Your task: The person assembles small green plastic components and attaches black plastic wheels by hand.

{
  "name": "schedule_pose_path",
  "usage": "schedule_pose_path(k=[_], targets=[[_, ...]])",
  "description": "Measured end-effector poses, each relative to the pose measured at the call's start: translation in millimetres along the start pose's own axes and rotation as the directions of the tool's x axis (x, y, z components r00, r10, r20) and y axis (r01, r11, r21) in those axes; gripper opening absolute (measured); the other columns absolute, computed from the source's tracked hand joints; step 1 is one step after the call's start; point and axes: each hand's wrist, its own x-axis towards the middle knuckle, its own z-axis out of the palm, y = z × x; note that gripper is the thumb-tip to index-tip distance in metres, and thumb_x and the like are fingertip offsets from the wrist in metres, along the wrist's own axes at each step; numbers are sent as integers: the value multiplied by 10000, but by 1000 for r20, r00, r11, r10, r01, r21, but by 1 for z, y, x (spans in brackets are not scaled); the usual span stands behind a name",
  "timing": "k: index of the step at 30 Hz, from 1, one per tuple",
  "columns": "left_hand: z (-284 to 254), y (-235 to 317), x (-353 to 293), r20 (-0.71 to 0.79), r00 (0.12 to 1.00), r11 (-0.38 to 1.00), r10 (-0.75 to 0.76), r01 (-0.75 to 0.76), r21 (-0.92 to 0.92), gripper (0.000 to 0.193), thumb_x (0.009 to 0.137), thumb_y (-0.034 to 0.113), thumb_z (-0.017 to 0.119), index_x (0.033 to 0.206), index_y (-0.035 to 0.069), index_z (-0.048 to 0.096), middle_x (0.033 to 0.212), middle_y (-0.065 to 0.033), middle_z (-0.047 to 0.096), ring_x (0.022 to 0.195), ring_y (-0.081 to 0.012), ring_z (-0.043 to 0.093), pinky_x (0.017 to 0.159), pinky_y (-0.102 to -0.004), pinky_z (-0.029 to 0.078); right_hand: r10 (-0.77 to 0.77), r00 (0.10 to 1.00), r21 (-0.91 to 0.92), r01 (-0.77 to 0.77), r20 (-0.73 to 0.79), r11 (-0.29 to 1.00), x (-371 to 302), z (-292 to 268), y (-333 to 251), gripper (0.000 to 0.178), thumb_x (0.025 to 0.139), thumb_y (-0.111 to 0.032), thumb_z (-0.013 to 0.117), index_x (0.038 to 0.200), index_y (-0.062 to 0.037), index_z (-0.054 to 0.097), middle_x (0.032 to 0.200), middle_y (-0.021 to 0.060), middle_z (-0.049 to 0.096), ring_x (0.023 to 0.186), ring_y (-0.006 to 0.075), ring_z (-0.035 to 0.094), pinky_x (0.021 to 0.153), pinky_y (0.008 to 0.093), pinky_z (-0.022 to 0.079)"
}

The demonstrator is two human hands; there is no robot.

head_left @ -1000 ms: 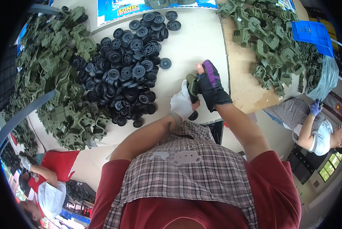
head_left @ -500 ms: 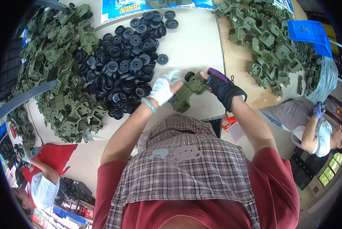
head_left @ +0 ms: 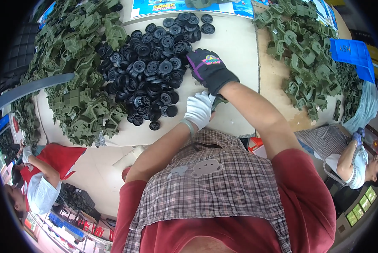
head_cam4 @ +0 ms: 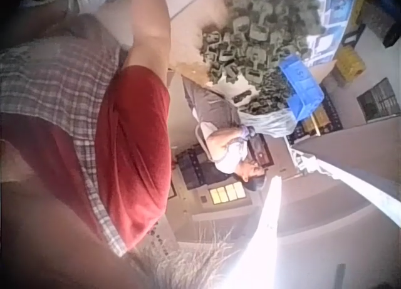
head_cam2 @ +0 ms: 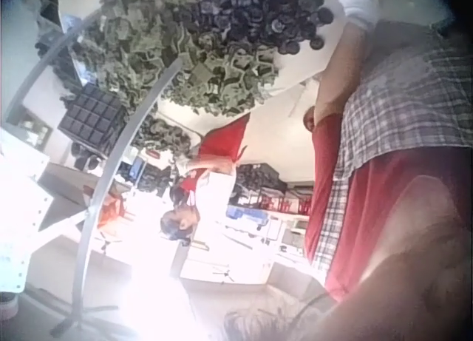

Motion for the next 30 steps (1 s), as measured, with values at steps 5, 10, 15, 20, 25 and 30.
schedule_pose_path(k=[5, 10, 15, 20, 25, 30], targets=[[-5, -13, 2, 75, 991, 990, 114, -107, -91, 827, 789, 305, 862, 1535, 151, 541, 1100, -140, 671, 953, -308, 681, 714, -465, 536, 13, 998, 498, -38, 53, 866, -50, -61, 52, 468, 918, -182, 806, 1338, -67, 633, 1128, 100, 701, 1009, 226, 678, 843, 374, 575], [-14, -12, -1, 121, 982, 989, 143, -136, -63, 805, 802, 369, 866, 1492, 124, 531, 1196, -132, 671, 1028, -338, 680, 793, -492, 539, -162, 986, 520, 124, 29, 845, -130, -84, 70, 436, 816, -95, 813, 1219, -22, 664, 1059, 141, 695, 1013, 335, 688, 886, 444, 560], [-2, -10, 1, 68, 990, 991, 124, -120, -61, 767, 804, 410, 865, 1431, 97, 555, 1223, -120, 668, 1078, -325, 672, 824, -480, 527, -381, 921, 159, 389, -82, 907, -159, -51, 57, 431, 751, -144, 826, 1148, -57, 683, 1045, 181, 681, 1062, 400, 661, 927, 489, 539], [-3, -9, 2, 14, 990, 987, 142, -140, -84, 624, 797, 312, 873, 1311, 82, 604, 1126, -131, 697, 1028, -337, 698, 808, -491, 539, -331, 925, 145, 307, 188, 941, -139, -63, 44, 464, 747, -171, 810, 1179, -56, 687, 1074, 181, 686, 1051, 415, 652, 925, 504, 535], [-8, -5, 4, 48, 987, 987, 152, -149, -54, 592, 781, 307, 877, 1267, 89, 619, 1105, -129, 705, 1028, -340, 698, 812, -485, 538, -271, 921, 126, 245, 279, 961, -143, -57, 48, 451, 747, -252, 826, 1119, -38, 687, 1035, 195, 685, 999, 434, 642, 885, 517, 523], [-10, 2, 0, -34, 986, 986, 164, -164, 4, 501, 739, 314, 896, 1139, 105, 678, 1045, -106, 724, 1017, -317, 703, 816, -471, 535, 44, 953, 111, -81, 299, 991, -186, -57, 12, 450, 805, -356, 853, 1112, -60, 711, 1100, 181, 722, 1084, 407, 675, 937, 509, 536]])
